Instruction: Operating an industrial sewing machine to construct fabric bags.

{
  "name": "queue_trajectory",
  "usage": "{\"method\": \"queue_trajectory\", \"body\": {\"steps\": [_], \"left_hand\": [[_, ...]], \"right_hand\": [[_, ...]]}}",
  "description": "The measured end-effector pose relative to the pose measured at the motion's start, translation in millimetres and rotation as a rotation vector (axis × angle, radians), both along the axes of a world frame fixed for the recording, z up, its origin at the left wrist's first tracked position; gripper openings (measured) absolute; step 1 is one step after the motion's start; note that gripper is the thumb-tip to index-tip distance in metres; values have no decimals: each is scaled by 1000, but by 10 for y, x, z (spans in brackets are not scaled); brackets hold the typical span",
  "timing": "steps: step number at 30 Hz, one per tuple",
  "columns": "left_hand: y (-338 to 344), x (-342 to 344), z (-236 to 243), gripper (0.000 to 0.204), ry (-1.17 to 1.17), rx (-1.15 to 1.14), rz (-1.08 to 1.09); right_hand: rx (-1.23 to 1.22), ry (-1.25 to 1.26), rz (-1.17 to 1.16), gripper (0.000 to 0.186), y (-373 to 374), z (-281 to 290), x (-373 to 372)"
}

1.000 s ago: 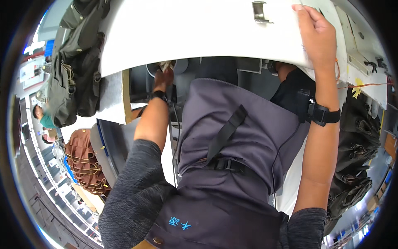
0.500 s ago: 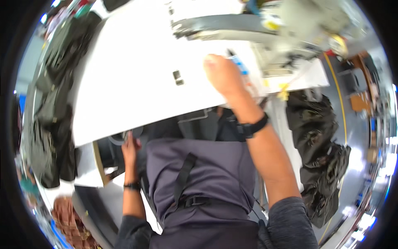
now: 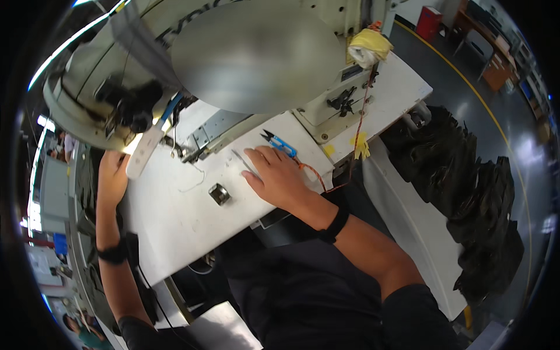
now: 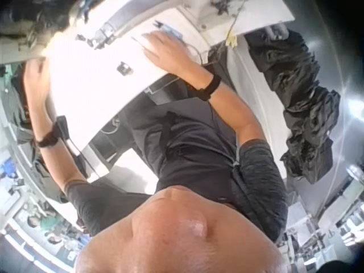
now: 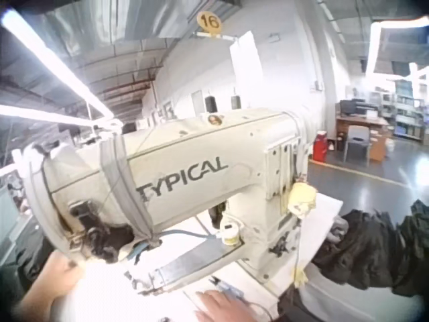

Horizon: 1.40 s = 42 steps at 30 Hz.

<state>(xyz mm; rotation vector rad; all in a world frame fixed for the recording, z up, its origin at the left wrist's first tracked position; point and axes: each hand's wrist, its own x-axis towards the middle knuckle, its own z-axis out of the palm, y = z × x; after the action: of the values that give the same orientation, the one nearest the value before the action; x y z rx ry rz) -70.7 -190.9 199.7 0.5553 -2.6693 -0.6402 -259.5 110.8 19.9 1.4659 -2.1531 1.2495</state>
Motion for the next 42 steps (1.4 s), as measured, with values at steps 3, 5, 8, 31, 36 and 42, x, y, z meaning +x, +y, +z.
{"method": "queue_trajectory", "body": {"steps": [3,5,8,31,36,42], "left_hand": [[-734,-339,-158,30,81,-413,-190],[-705,-368,-197,30,117,-422,-277],[-966,-11,-414,30,204,-373,-436],[-1612,-797,-667,31,311,-200,-67],[-122,-47,-391,51,430,204,160],[749,1312,-656,57,454,292,298]], "right_hand": [[-102,-177,63,42,-8,51,13],[-125,-252,28,41,-19,58,18],[-129,-200,-2,42,106,25,-52],[-233,-361,126,24,-74,44,36],[-343,-284,61,20,185,133,-44],[-381,-294,415,25,74,574,1039]]}}
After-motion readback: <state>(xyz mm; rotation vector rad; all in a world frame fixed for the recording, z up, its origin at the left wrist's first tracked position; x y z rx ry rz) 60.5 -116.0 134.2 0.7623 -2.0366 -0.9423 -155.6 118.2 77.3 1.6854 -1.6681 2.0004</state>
